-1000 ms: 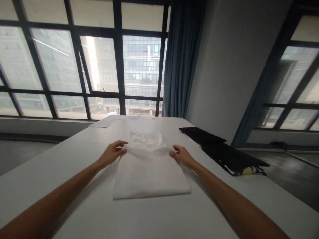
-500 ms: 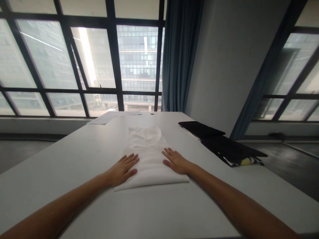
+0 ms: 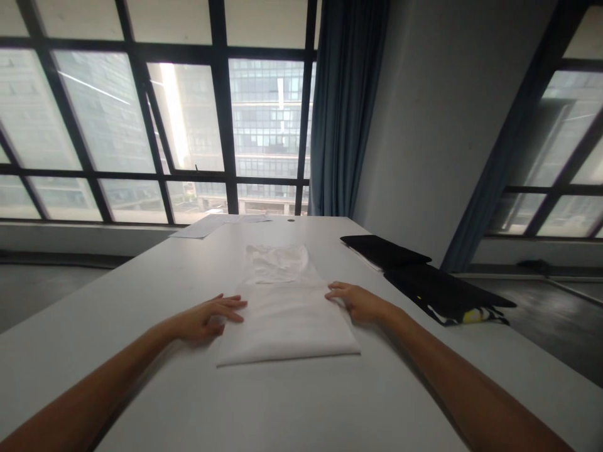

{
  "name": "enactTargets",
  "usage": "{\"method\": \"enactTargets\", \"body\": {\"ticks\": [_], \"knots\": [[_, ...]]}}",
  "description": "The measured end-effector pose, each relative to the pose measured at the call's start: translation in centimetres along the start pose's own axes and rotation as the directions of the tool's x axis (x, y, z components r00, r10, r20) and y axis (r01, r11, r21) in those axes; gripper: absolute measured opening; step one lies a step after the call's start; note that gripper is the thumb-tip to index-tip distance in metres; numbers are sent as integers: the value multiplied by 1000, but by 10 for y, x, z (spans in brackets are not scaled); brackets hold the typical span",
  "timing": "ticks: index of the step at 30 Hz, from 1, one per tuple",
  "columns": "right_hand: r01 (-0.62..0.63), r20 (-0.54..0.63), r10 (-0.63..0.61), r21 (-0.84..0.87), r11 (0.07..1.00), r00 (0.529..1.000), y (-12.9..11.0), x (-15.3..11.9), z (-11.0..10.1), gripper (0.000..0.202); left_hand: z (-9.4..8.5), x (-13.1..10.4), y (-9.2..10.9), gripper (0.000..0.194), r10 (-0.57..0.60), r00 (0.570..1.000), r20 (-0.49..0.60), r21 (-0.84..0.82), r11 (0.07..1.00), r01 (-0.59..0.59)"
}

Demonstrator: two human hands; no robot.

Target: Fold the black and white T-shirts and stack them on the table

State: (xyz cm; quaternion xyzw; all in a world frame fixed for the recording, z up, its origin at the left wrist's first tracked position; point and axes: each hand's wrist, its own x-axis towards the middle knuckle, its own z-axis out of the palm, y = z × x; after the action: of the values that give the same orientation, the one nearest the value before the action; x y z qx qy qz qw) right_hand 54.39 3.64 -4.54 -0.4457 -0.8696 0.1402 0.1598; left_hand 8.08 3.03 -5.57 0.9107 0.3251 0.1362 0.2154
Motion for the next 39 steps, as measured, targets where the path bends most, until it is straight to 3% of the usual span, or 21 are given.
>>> {"method": "enactTargets", "body": {"ticks": [5, 10, 14, 17, 20, 22, 24, 26, 29, 34, 37, 39], "knots": [[115, -54, -113, 31, 993, 992, -11, 6, 7, 25, 14, 14, 6, 36, 19, 993, -117, 20, 1000, -17], [130, -95, -122, 82, 988, 988, -30, 5, -7, 24, 7, 16, 29, 54, 21, 979, -201, -87, 995, -40], [76, 78, -94, 215, 974, 992, -53, -10, -38, 32, -5, 6, 51, 74, -40, 966, -256, -256, 966, -27], [-10, 184, -61, 366, 931, 981, -60, -12, -53, 39, -17, 6, 61, 74, -152, 946, -286, -394, 919, 29], [-43, -37, 70, 484, 874, 997, -50, 4, -47, 47, -25, 21, 62, 70, -276, 885, -375, -552, 833, 25], [-101, -194, 238, 534, 839, 952, -37, 20, -31, 52, -23, 34, 57, 70, -380, 828, -411, -646, 763, 30], [-239, -222, 416, 550, 800, 882, -25, 32, -11, 54, -14, 43, 45, 72, -501, 780, -375, -714, 693, 102], [-343, -209, 496, 501, 795, 843, -16, 39, 6, 53, -3, 46, 29, 77, -573, 760, -306, -729, 654, 200], [-353, -219, 446, 360, 864, 868, -12, 38, 18, 49, 9, 43, 8, 84, -564, 777, -278, -657, 702, 275], [-356, -170, 395, 221, 908, 903, -22, 27, 9, 41, 10, 39, -2, 68, -542, 791, -283, -500, 788, 360], [-389, -73, 393, 56, 919, 917, -35, 21, 4, 38, 10, 37, 8, 52, -517, 801, -303, -234, 855, 463], [-424, -104, 413, -122, 897, 905, -49, 23, 4, 36, 12, 41, 22, 44, -448, 810, -380, 41, 866, 498]]}}
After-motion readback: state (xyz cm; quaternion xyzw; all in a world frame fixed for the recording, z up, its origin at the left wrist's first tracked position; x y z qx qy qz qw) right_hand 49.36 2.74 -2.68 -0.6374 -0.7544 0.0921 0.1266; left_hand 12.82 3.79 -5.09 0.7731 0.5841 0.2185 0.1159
